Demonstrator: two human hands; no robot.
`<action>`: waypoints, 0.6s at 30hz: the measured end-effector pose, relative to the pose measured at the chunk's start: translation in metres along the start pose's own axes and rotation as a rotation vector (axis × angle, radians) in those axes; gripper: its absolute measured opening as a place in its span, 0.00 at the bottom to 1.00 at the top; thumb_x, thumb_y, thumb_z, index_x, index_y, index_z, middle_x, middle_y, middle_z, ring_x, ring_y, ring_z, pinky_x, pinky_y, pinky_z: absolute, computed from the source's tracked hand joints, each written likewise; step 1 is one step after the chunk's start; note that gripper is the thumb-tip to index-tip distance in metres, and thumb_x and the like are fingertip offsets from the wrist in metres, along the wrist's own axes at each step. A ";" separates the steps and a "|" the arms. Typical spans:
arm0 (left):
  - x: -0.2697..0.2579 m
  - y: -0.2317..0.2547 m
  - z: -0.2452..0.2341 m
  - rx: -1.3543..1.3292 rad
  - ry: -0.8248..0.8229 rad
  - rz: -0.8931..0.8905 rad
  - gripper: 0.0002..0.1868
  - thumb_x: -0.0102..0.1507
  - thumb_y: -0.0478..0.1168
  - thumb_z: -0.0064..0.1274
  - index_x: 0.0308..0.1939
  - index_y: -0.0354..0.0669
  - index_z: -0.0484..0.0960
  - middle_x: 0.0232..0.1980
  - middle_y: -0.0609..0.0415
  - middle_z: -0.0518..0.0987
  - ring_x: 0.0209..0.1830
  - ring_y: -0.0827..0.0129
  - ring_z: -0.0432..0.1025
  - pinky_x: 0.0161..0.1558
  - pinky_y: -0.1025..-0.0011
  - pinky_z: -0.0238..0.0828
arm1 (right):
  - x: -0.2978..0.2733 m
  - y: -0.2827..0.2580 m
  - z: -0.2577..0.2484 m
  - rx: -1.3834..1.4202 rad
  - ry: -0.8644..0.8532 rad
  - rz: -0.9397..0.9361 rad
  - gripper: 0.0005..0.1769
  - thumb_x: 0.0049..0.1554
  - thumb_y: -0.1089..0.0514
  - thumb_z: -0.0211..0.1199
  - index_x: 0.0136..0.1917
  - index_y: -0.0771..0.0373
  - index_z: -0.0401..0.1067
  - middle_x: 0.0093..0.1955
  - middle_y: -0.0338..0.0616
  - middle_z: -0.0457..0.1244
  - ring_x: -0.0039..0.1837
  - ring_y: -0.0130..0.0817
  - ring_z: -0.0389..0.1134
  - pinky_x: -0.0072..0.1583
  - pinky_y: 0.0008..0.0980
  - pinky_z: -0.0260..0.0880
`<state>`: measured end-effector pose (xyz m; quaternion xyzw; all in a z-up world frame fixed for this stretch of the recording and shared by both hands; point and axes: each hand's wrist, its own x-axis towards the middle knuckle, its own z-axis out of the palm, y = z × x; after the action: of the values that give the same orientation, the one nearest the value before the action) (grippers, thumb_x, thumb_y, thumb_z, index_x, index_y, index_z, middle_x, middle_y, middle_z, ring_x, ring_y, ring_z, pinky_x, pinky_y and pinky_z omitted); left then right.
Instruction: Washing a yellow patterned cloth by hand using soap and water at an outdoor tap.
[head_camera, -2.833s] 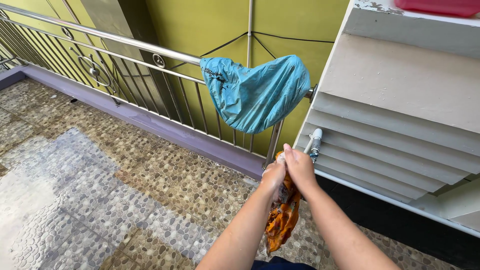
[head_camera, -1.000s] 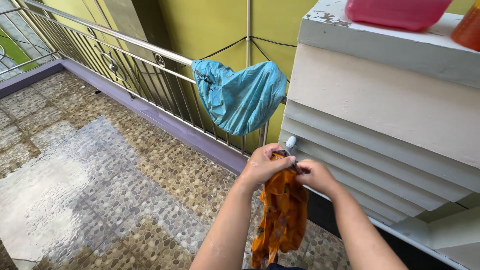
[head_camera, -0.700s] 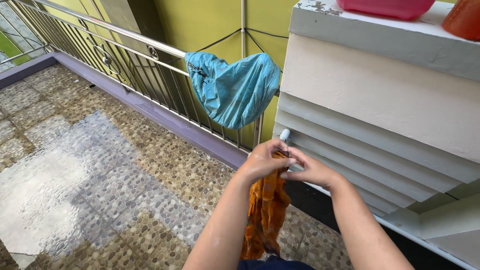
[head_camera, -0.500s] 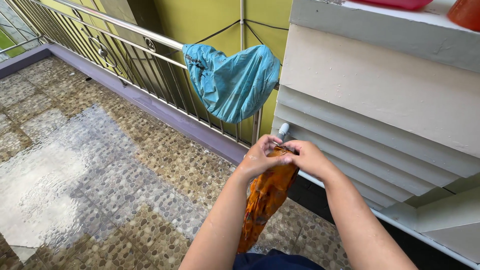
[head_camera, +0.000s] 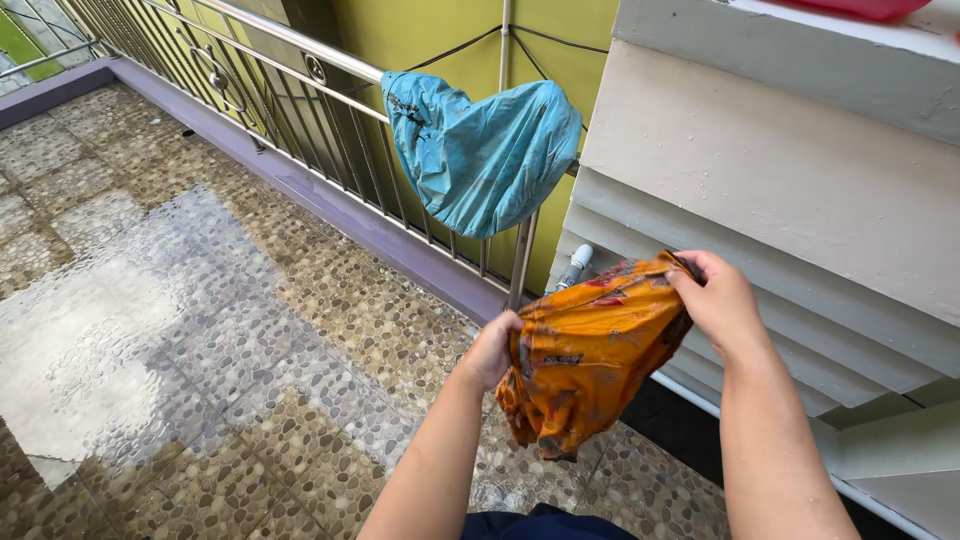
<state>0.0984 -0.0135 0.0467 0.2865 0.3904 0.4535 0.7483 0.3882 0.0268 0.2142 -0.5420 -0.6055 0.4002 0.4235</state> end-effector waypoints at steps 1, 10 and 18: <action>-0.016 0.029 0.019 -0.286 -0.063 -0.037 0.15 0.58 0.43 0.48 0.43 0.39 0.80 0.40 0.52 0.81 0.40 0.65 0.75 0.50 0.66 0.74 | 0.003 0.013 -0.003 -0.098 0.088 -0.003 0.18 0.60 0.59 0.64 0.62 0.67 0.74 0.55 0.45 0.70 0.54 0.28 0.68 0.57 0.31 0.69; -0.016 0.085 0.108 0.822 0.047 0.446 0.17 0.69 0.46 0.58 0.42 0.32 0.79 0.35 0.55 0.76 0.35 0.72 0.69 0.41 0.68 0.71 | -0.030 0.027 0.054 -0.163 -0.292 0.142 0.26 0.52 0.55 0.70 0.63 0.63 0.72 0.49 0.44 0.69 0.49 0.34 0.68 0.53 0.36 0.70; -0.023 0.082 0.083 0.689 -0.032 0.338 0.14 0.62 0.42 0.62 0.48 0.37 0.83 0.39 0.59 0.83 0.37 0.81 0.72 0.43 0.74 0.73 | -0.019 -0.024 0.004 0.091 -0.153 0.029 0.13 0.57 0.62 0.63 0.56 0.65 0.76 0.50 0.39 0.69 0.52 0.28 0.66 0.55 0.32 0.68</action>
<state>0.1248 -0.0059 0.1624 0.5885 0.4552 0.4083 0.5289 0.3776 0.0059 0.2337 -0.4989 -0.6093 0.4737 0.3944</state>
